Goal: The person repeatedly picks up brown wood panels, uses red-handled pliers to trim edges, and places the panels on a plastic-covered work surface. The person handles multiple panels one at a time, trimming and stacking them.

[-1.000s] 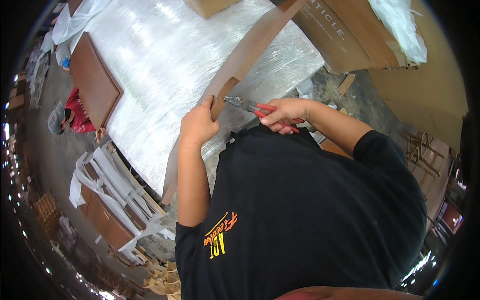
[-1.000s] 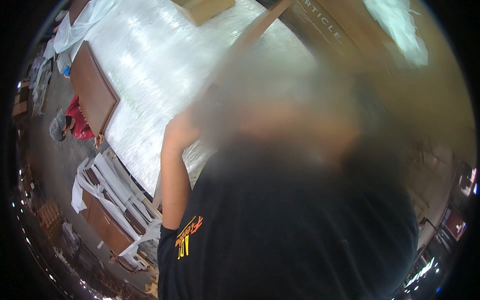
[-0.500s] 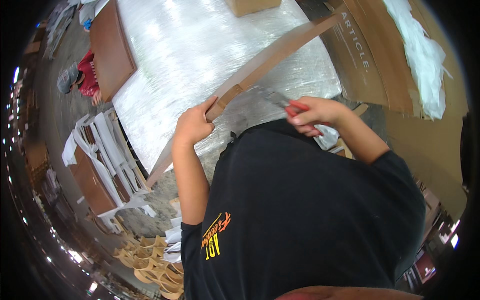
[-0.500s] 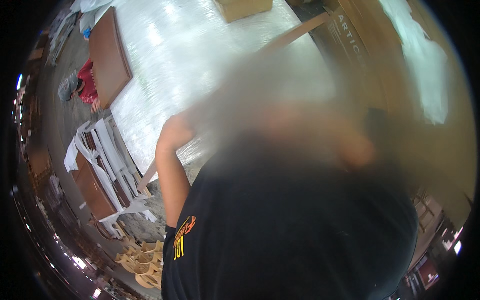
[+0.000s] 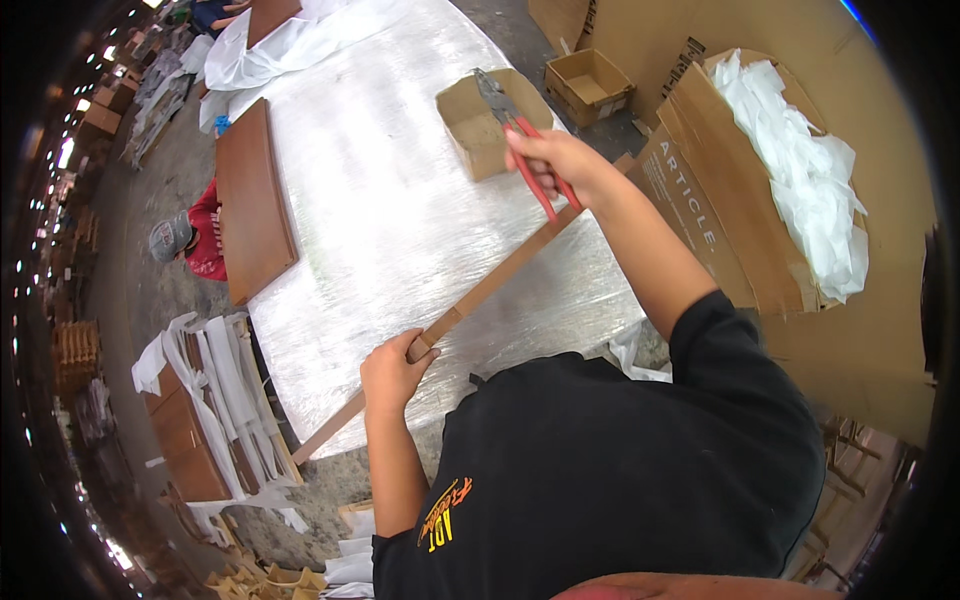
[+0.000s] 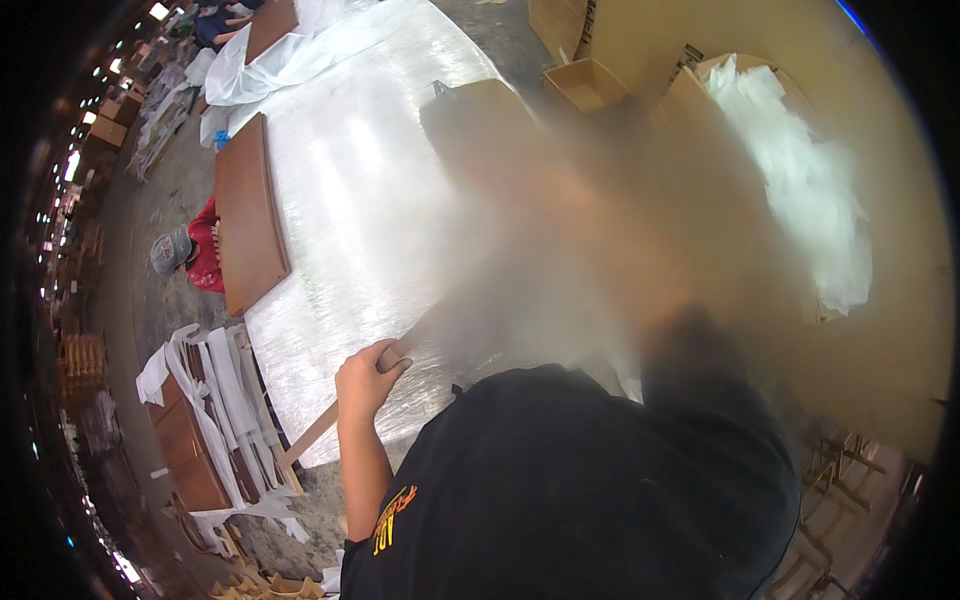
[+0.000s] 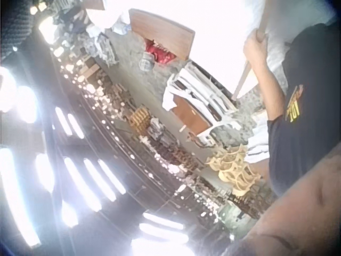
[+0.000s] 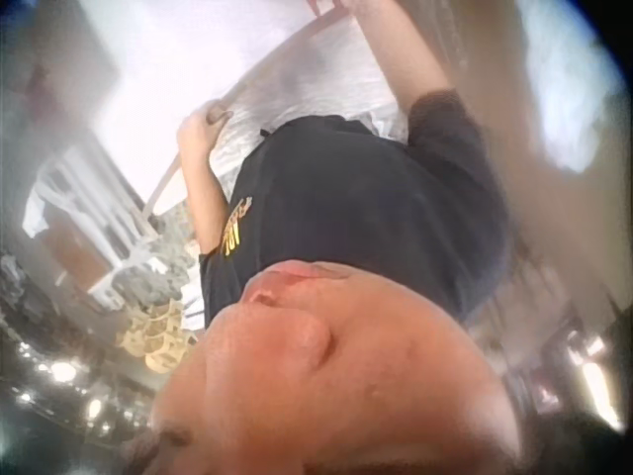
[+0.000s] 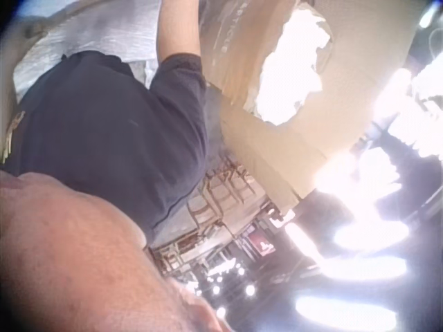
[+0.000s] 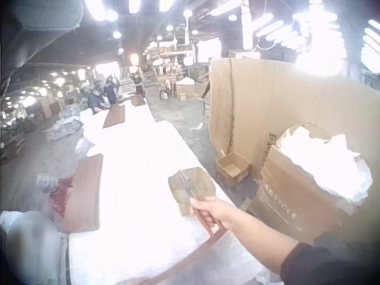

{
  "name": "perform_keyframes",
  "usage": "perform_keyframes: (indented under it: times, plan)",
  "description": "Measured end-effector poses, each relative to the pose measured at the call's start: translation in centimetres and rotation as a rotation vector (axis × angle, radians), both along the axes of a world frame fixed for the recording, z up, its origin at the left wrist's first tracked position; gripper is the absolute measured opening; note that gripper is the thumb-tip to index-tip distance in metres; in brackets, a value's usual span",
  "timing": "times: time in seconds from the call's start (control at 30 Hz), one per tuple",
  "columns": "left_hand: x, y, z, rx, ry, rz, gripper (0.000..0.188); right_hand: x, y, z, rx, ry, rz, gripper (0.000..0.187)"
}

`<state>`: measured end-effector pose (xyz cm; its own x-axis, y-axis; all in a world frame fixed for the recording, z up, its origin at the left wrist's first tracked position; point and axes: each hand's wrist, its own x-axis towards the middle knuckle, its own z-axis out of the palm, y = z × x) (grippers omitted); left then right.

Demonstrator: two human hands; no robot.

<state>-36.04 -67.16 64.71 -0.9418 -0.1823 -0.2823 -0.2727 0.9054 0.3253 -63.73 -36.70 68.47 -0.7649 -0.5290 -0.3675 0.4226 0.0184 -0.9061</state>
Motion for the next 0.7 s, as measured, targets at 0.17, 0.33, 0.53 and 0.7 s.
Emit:
perform_keyframes:
  times: [0.17, 0.33, 0.53, 0.7]
  plan:
    - [0.4, -1.1, -1.6, -0.08, 0.313, -0.045, 0.04, -10.7, -6.9, -5.7, -0.058, -0.405, -0.217, 0.035]
    - [0.2, -2.4, -2.4, -0.08, 0.313, -0.072, 0.039, -13.3, -8.6, -8.1, -0.388, -0.587, -0.451, 0.034]
    - [-0.7, -2.6, -1.8, -0.046, 0.333, -0.071, 0.037, -4.0, -4.7, -3.9, -0.439, -0.208, -0.183, 0.03]
    - [-1.4, -2.7, -1.6, -0.075, 0.19, -0.05, 0.033, 8.9, -0.9, -3.0, -0.245, -0.148, -0.019, 0.033]
